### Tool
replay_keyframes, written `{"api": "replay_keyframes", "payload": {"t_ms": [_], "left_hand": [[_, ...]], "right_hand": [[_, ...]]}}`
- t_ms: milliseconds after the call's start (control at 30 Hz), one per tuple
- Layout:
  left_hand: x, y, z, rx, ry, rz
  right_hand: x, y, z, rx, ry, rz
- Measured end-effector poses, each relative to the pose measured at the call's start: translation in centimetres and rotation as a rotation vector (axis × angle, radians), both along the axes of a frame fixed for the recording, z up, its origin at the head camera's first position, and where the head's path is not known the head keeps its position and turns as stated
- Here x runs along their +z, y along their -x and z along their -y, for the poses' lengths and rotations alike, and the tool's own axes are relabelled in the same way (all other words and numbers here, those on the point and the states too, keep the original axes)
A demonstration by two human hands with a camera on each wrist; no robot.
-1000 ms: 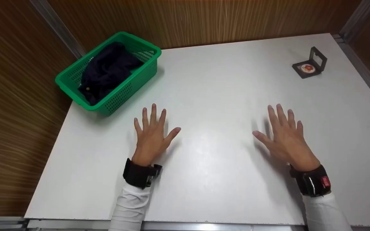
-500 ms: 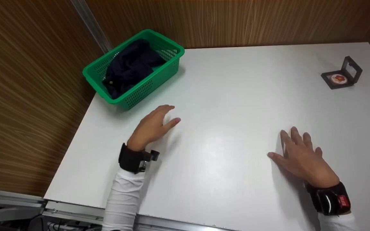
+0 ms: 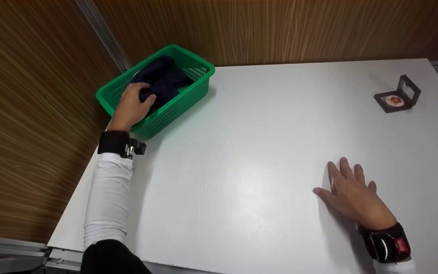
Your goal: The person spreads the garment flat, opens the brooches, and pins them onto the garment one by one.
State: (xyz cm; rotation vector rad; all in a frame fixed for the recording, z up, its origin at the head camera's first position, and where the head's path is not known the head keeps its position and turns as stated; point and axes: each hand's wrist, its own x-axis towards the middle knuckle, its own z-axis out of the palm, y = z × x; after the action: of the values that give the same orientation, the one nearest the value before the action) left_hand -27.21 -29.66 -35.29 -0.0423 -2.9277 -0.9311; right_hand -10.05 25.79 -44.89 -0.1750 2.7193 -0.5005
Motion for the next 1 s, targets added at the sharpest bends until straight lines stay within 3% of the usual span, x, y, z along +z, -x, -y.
{"api": "replay_keyframes", "payload": {"t_ms": [167, 333, 533, 800, 1000], "left_hand": [[-0.8, 2.8, 1.2, 0.062, 0.121, 0.089], [-1.6, 4.3, 2.2, 0.069, 0.245, 0.276], [-2.1, 4.0, 2.5, 0.044, 0.312, 0.416], [-2.7, 4.4, 1.5, -0.01, 0.316, 0.436], [-3.1, 3.8, 2.1, -0.024, 0.328, 0.48]], "right_hand": [[-0.3, 0.2, 0.2, -0.005, -0.007, -0.016], [-0.6, 0.1, 0.5, 0.0, -0.018, -0.05], [-0.8, -0.4, 0.9, -0.012, -0.023, -0.059], [-0.7, -1.3, 0.6, -0.046, -0.03, -0.061], [-0.9, -1.6, 1.0, -0.039, -0.038, -0.066]]}}
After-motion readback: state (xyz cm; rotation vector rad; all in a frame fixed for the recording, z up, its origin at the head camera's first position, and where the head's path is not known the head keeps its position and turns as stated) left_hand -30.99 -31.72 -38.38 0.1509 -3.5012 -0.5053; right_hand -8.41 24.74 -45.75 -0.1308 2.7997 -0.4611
